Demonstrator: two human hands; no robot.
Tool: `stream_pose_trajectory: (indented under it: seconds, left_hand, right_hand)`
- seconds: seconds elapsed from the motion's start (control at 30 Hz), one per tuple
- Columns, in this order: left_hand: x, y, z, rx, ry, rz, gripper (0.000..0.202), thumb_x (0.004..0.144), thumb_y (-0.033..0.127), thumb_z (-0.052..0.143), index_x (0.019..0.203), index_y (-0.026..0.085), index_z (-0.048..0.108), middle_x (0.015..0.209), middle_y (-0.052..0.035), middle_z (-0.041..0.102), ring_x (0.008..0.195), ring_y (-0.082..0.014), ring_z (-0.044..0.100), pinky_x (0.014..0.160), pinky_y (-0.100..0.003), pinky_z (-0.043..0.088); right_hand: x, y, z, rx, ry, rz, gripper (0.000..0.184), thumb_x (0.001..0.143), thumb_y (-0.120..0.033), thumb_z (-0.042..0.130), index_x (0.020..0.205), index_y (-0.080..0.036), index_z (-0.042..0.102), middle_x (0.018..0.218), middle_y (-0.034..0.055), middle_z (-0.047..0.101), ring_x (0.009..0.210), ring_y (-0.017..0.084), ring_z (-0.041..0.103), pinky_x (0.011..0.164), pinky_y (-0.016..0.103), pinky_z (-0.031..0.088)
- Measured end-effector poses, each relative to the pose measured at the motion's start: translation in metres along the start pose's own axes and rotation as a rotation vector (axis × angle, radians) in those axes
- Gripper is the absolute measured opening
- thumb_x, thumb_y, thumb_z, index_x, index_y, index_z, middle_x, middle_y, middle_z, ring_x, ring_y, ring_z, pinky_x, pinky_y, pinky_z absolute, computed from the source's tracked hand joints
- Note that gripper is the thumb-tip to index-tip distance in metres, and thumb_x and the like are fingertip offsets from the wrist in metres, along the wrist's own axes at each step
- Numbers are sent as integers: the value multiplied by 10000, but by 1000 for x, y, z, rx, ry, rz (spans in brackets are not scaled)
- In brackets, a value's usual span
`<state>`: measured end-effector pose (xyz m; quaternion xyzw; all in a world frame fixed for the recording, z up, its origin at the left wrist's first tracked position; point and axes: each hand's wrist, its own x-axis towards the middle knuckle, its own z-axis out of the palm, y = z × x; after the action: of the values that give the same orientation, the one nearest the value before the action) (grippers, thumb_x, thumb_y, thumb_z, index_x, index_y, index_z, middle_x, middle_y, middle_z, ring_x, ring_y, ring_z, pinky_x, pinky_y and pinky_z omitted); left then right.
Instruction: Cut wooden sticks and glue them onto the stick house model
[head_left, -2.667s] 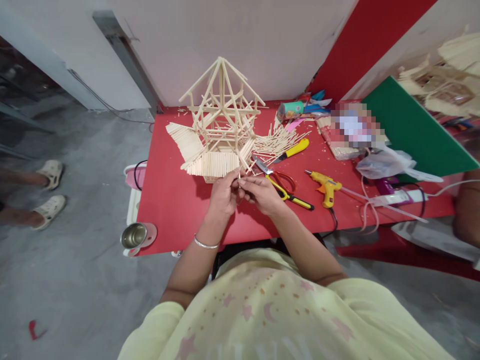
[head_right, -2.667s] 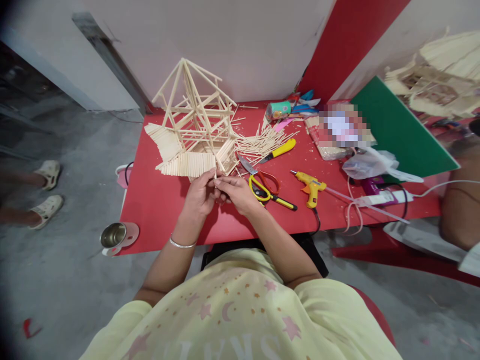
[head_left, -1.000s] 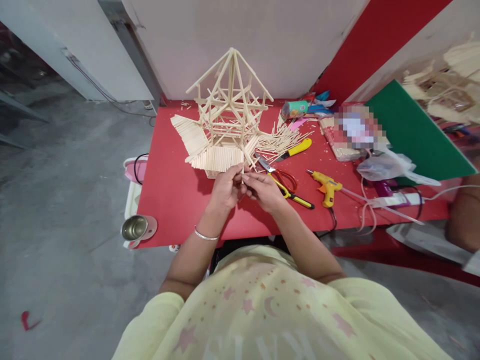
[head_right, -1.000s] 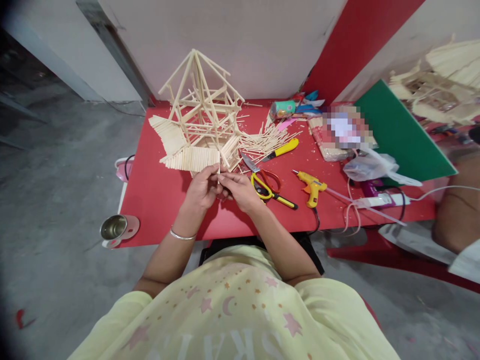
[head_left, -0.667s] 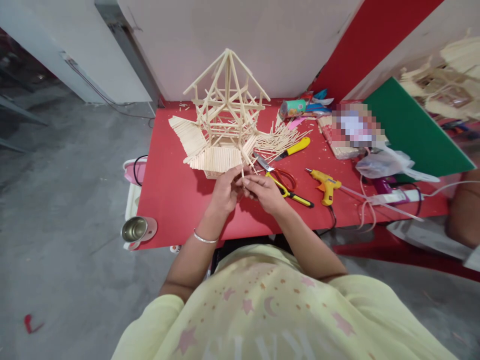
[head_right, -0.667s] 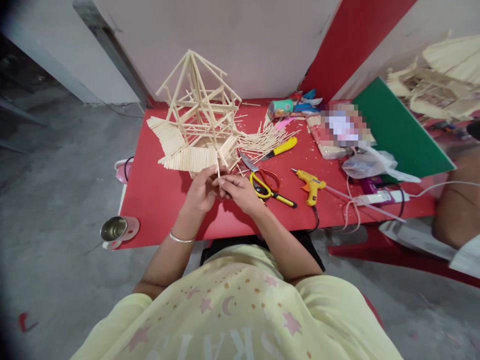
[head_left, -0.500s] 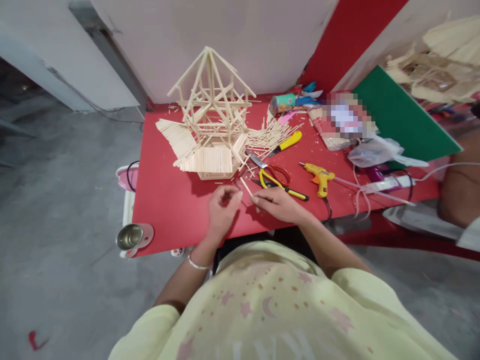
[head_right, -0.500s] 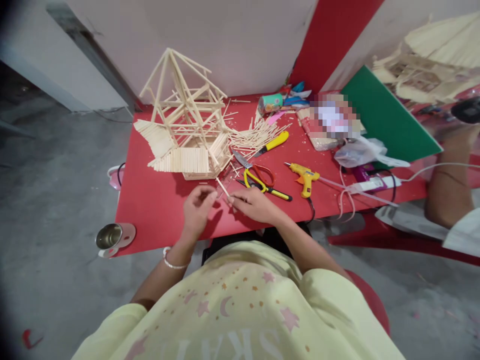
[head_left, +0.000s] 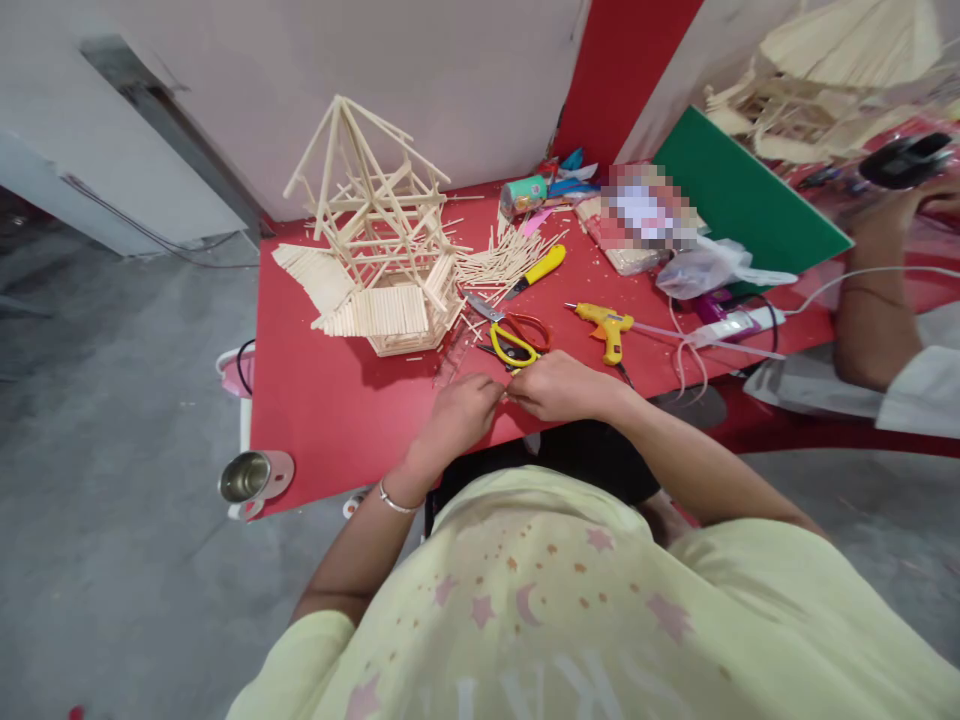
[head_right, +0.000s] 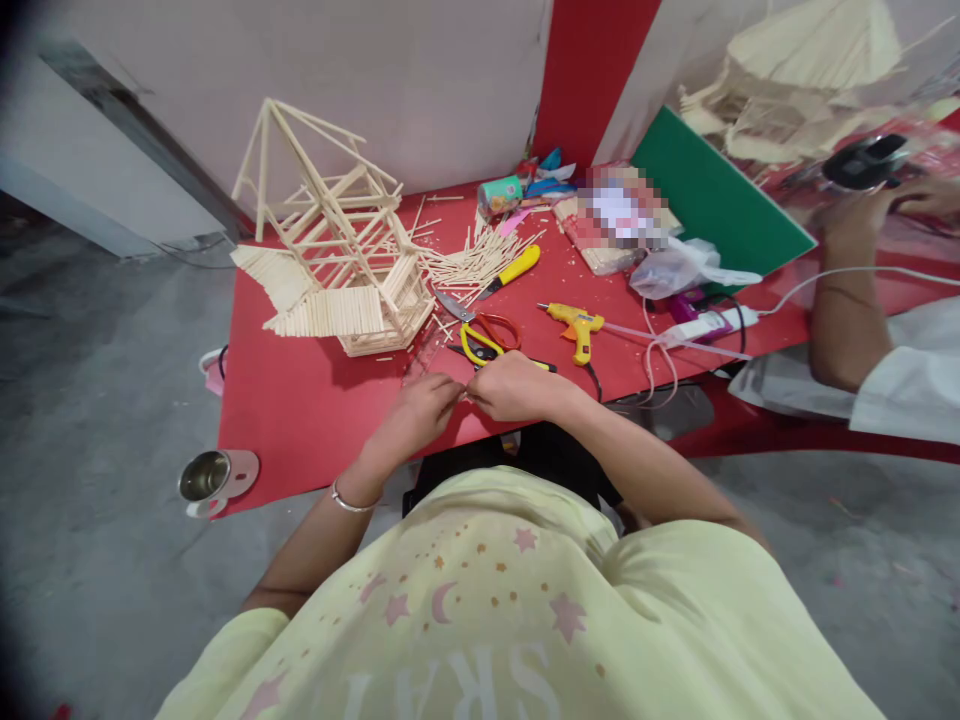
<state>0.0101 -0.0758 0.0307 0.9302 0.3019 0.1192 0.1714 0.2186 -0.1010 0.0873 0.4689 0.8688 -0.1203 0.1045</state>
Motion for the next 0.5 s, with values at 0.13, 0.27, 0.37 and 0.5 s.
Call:
stream_pose_trajectory:
  seconds: [0.13, 0.27, 0.37, 0.5]
  left_hand:
    - [-1, -1, 6, -66, 7, 8, 251, 1014, 187, 477, 1054, 161, 724, 956, -116, 701, 927, -235, 661, 806, -341, 486]
    - [2, -3, 12, -83, 34, 19, 244, 982, 141, 483, 1032, 163, 721, 948, -115, 704, 924, -234, 658, 808, -338, 486]
    - [3, -5, 18, -94, 95, 4, 233, 965, 142, 490, 1007, 160, 719, 944, -124, 703, 925, -241, 648, 822, -348, 486]
    - [2, -12, 22, -320, 362, -179, 234, 988, 231, 503, 942, 186, 728, 908, -98, 710, 879, -219, 640, 838, -337, 486]
  right_hand:
    - [-2, -1, 2, -13, 4, -5, 391, 1038, -355, 430, 978, -173, 771, 960, 142, 788, 845, 228, 715, 669, 296, 346]
    - [-2, -2, 2, 7, 8, 13, 388, 1038, -360, 442, 986, -169, 775, 983, 148, 788, 875, 230, 714, 688, 295, 356]
    - [-6, 2, 5, 64, 52, 42, 380, 1044, -356, 438, 1046, -175, 772, 1037, 132, 787, 954, 237, 710, 715, 295, 367]
    - [-18, 14, 22, 168, 278, 257, 451, 1082, -399, 351, 1201, -191, 733, 1168, 119, 758, 1073, 230, 677, 802, 299, 400]
